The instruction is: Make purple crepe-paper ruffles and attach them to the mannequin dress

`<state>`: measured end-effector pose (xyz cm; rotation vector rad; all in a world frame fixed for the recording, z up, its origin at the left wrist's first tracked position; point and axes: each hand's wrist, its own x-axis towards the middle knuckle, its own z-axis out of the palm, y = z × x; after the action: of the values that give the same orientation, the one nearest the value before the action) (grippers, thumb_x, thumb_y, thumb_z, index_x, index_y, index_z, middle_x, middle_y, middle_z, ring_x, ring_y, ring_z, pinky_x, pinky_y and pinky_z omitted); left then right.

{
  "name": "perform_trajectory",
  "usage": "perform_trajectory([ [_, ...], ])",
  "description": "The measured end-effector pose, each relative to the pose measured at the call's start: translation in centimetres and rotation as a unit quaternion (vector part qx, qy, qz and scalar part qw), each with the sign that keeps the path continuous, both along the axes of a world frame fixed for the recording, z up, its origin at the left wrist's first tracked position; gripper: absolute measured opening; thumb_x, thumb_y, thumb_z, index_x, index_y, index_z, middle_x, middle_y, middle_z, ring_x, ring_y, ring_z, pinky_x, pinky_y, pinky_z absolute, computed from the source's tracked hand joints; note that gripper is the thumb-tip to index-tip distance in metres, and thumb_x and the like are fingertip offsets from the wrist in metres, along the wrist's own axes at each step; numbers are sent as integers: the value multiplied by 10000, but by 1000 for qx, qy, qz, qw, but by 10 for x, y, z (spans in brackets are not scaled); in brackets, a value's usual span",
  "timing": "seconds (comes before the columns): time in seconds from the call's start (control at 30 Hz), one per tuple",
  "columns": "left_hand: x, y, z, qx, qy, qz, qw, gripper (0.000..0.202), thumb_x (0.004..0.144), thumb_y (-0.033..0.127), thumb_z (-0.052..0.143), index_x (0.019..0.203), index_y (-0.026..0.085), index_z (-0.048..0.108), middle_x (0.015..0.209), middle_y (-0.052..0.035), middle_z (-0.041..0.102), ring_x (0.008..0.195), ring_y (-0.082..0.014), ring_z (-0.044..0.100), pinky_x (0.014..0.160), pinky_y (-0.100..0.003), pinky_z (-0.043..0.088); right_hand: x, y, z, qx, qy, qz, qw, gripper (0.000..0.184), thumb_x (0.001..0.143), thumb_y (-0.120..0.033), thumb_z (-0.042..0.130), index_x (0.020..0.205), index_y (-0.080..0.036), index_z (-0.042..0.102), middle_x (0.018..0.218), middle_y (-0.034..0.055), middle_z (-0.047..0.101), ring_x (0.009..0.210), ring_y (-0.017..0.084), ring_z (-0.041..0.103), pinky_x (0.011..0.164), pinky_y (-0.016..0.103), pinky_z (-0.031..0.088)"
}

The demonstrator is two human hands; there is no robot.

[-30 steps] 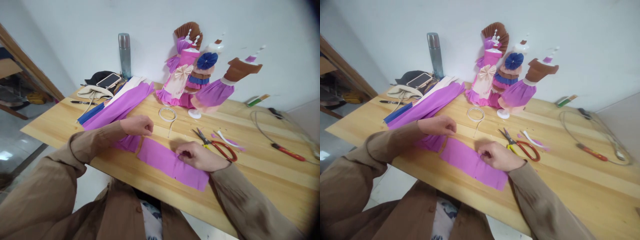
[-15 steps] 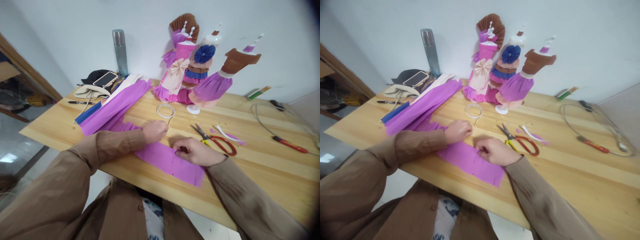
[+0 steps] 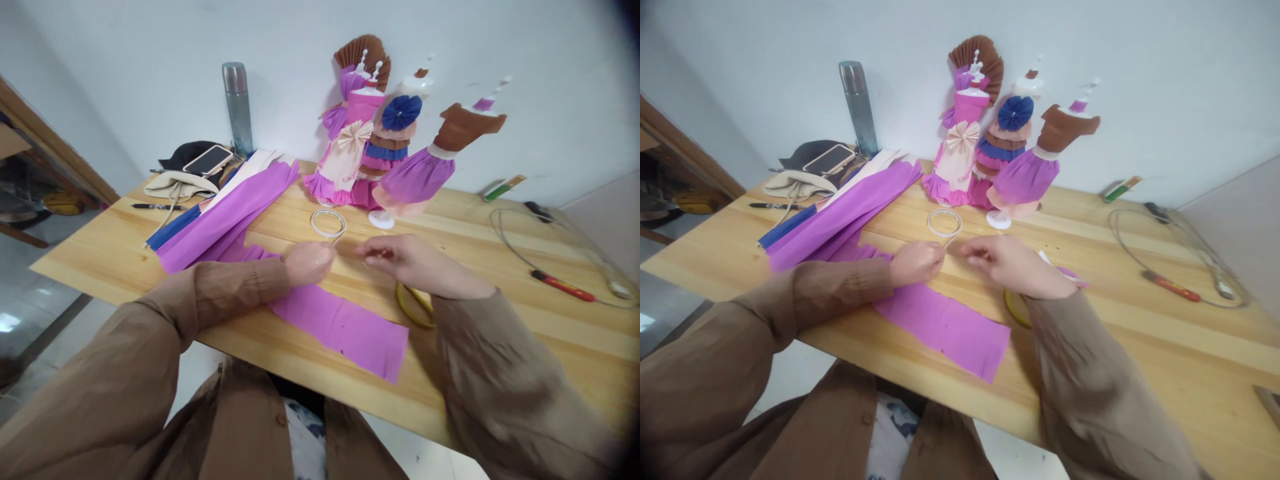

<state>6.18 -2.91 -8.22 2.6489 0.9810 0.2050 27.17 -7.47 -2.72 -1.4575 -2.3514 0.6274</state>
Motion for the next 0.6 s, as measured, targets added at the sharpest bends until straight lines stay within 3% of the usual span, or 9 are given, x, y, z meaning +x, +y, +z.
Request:
perform_trajectory([
  [0.13,-7,16,5,-60,-53,48,996,195,837,139,490,767,130,672,762,-49,693,682,-136,593,628,-248,418,-20,42,-25,110,-34,-37,993,438,782,-70,519,1153,-189,719,1150,111,748,1030,278,691,909,422,526],
  [0.2,-12,23,8,-79,-71,69,992,179,826,130,514,755,119,678,741,-36,692,652,-110,570,610,-221,410,-27,57,-40,117,-43,-38,992,512,745,-17,512,1189,-184,704,1198,115,730,1102,290,664,955,441,506],
  [0.33,-17,28,9,-96,-100,101,985,164,827,131,543,787,103,700,785,-44,708,682,-105,578,634,-209,426,-30,67,-61,119,-58,-30,991,364,807,-43,500,1063,-144,738,1112,142,728,1033,272,666,913,396,493],
  [0.5,-19,35,10,-91,-142,146,975,246,827,75,491,890,114,725,761,-32,689,675,-111,571,691,-233,459,-31,62,-61,133,-68,-37,988,267,842,-121,502,967,-163,733,971,121,703,912,251,642,804,357,467],
  [0.6,-26,45,16,-139,-191,205,950,244,818,73,480,899,116,707,611,5,607,577,-106,554,621,-233,468,-30,59,-51,141,-65,-46,987,222,806,-145,520,906,-171,716,905,109,700,842,244,625,749,352,449],
])
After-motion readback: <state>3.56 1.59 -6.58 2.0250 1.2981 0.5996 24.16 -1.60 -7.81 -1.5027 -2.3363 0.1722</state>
